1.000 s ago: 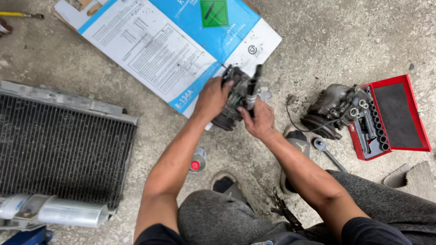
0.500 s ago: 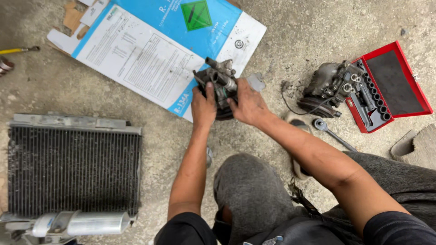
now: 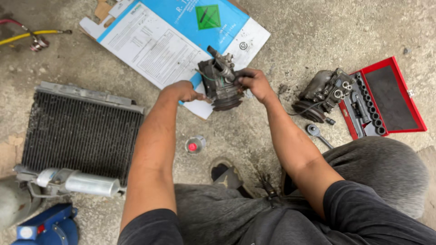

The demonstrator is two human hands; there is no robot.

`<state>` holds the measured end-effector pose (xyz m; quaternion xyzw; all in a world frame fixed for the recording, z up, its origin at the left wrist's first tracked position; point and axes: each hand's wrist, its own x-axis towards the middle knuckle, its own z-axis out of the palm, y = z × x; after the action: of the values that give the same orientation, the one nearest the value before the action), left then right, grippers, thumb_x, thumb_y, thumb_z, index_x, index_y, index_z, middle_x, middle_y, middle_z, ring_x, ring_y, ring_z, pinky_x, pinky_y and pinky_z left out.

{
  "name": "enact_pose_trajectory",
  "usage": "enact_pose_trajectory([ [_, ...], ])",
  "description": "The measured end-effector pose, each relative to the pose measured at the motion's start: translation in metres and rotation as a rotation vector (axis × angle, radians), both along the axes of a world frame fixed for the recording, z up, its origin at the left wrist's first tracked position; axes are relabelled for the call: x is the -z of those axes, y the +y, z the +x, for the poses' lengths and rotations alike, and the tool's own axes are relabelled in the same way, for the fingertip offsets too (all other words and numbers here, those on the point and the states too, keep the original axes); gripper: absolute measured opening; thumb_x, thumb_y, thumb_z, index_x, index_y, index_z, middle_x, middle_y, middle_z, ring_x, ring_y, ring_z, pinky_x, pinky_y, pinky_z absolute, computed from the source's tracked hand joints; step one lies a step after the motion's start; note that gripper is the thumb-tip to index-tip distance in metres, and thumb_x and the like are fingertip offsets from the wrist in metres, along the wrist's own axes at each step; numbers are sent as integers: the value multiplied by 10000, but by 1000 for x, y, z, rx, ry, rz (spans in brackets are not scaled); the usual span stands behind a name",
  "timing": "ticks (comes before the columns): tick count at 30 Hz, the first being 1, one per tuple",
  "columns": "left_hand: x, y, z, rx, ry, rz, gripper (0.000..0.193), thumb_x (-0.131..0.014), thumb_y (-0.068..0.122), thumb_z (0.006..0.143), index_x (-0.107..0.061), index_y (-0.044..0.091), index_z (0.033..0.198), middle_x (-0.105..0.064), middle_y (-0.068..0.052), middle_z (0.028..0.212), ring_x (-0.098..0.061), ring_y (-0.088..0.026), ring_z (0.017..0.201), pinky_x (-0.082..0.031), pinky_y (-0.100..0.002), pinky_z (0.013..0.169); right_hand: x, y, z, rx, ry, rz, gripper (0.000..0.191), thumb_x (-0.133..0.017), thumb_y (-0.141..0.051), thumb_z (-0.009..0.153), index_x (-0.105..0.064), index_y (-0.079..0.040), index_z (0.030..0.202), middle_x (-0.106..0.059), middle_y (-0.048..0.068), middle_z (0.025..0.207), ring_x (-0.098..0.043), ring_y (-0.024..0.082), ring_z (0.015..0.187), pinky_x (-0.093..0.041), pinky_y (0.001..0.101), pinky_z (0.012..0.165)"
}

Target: The person sits on the floor and works on a car AC compressor, using a ratchet to tighten bolts on the unit. They rotate the compressor to access different sides and continue tightening fasteners.

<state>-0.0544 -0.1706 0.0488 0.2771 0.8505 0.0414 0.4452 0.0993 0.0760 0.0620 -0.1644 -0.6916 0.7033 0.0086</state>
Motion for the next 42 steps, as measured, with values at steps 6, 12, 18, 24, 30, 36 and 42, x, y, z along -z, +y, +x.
enact_pose_trajectory([
  [6,-8,34,41,-823,-268,551,543,-739,333,789,-675,37,1240,-717,-128,958,-617,-249,747,-481,-433,612,8,14,-11,490,-291,-213,230,-633,-194,922,-737,-35,1052,-694,79,806,-614,191,622,-481,360,546],
  [12,20,64,72,-1254,-7,973,497,-744,145,839,-627,-16,1295,-720,-125,999,-629,-188,786,-528,-330,651,16,21,-15,407,-311,-101,222,-690,-179,900,-756,15,986,-712,75,769,-618,178,625,-487,345,559],
  [18,17,80,57,-1255,196,820,465,-695,173,850,-619,-13,1269,-716,-82,905,-635,-164,724,-513,-326,650,22,28,-37,358,-361,-206,217,-664,-169,913,-728,27,979,-690,95,749,-611,197,586,-479,360,519],
  [24,28,67,38,-1204,-94,783,279,-670,182,907,-721,-45,1059,-679,-77,842,-582,-183,713,-476,-362,659,44,35,-61,285,-369,-250,201,-662,-144,930,-738,31,994,-730,112,820,-631,192,646,-495,349,587],
  [30,56,30,31,-1207,-297,1001,288,-717,128,815,-717,-1,1072,-703,-37,908,-625,-170,807,-518,-332,738,62,32,-88,148,-320,-117,265,-620,-159,940,-724,17,1109,-763,106,893,-698,180,739,-529,341,643],
  [36,85,-14,31,-1521,-736,1417,365,-718,261,800,-698,41,1091,-763,-87,995,-723,-274,933,-598,-431,870,67,18,-105,-109,-263,249,345,-687,-233,946,-696,5,1195,-752,153,948,-685,253,808,-548,389,737],
  [42,104,-42,27,-1727,-870,1330,413,-659,341,808,-707,99,1139,-741,-120,995,-705,-355,918,-574,-573,879,74,-10,-118,-235,-95,385,335,-655,-253,932,-683,3,1146,-764,164,927,-735,292,852,-564,415,792],
])
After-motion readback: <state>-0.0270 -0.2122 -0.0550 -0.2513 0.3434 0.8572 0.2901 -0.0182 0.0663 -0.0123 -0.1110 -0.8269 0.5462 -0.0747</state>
